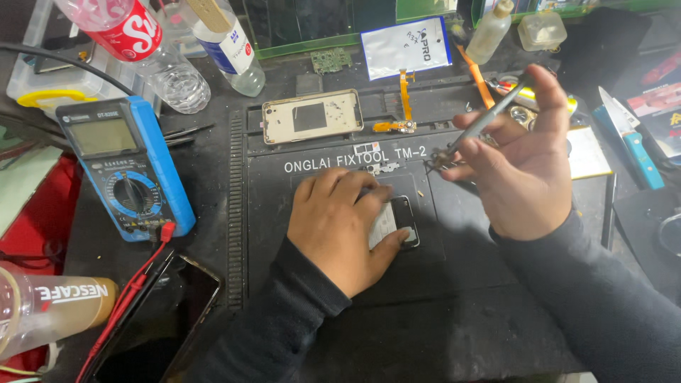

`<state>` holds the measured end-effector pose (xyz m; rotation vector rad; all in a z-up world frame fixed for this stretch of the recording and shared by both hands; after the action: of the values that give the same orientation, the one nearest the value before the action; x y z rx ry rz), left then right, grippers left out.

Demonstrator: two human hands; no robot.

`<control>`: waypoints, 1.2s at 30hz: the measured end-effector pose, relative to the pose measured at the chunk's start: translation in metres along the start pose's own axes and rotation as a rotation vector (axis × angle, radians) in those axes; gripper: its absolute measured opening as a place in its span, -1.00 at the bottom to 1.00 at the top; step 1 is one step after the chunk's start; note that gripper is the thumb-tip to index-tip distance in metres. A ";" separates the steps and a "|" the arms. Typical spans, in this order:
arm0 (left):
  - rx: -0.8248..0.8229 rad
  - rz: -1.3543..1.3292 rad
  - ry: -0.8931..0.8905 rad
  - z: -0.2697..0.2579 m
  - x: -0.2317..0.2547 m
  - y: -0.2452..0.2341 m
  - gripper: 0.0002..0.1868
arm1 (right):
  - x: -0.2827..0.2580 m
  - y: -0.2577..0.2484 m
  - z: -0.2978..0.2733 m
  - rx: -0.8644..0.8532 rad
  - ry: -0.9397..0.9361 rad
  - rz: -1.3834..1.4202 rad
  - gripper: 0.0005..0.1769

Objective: The person uses tweezers to manipulate small components and connectors on the internal circuit board of a disassembled smartphone. They lift and reposition a ribbon cable, then use a screwdriver to tighten screws on the device's frame.

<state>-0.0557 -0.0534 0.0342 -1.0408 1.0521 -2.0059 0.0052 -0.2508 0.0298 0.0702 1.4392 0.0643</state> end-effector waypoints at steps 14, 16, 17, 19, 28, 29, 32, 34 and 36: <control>0.082 -0.017 0.010 -0.005 0.001 0.014 -0.36 | 0.005 0.000 -0.043 -0.371 -0.607 -0.531 -0.04; 0.108 0.017 0.024 -0.005 0.004 0.014 -0.31 | 0.007 0.000 -0.043 -0.383 -0.603 -0.519 -0.05; 0.078 0.042 -0.007 -0.005 0.003 0.015 -0.42 | 0.007 0.001 -0.043 -0.410 -0.621 -0.508 -0.04; 0.047 0.069 -0.041 -0.005 0.002 0.017 -0.46 | 0.010 0.002 -0.044 -0.439 -0.638 -0.495 -0.02; 0.068 0.057 -0.045 -0.006 0.001 0.019 -0.46 | 0.014 0.001 -0.042 -0.456 -0.637 -0.518 0.01; 0.070 0.060 -0.044 -0.006 0.001 0.019 -0.46 | 0.014 0.002 -0.042 -0.452 -0.633 -0.534 -0.01; 0.086 0.056 -0.038 -0.007 0.001 0.019 -0.45 | 0.016 0.001 -0.043 -0.444 -0.640 -0.551 -0.02; 0.102 0.050 -0.033 -0.007 0.001 0.019 -0.45 | 0.019 0.000 -0.043 -0.439 -0.654 -0.552 -0.02; 0.061 0.060 -0.037 -0.006 0.001 0.019 -0.45 | 0.023 -0.003 -0.043 -0.445 -0.661 -0.534 -0.04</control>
<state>-0.0583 -0.0606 0.0157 -0.9988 0.9854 -1.9514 -0.0343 -0.2513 0.0011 -0.6071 0.7214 -0.0748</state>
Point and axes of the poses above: each hand's wrist, its own z-axis towards the middle knuckle, its own y-axis out of the palm, x = y × z, the point moved 5 cm from there along z, towards the middle knuckle, and after that the axes turned 7 degrees about -z, right-handed, at the moved point
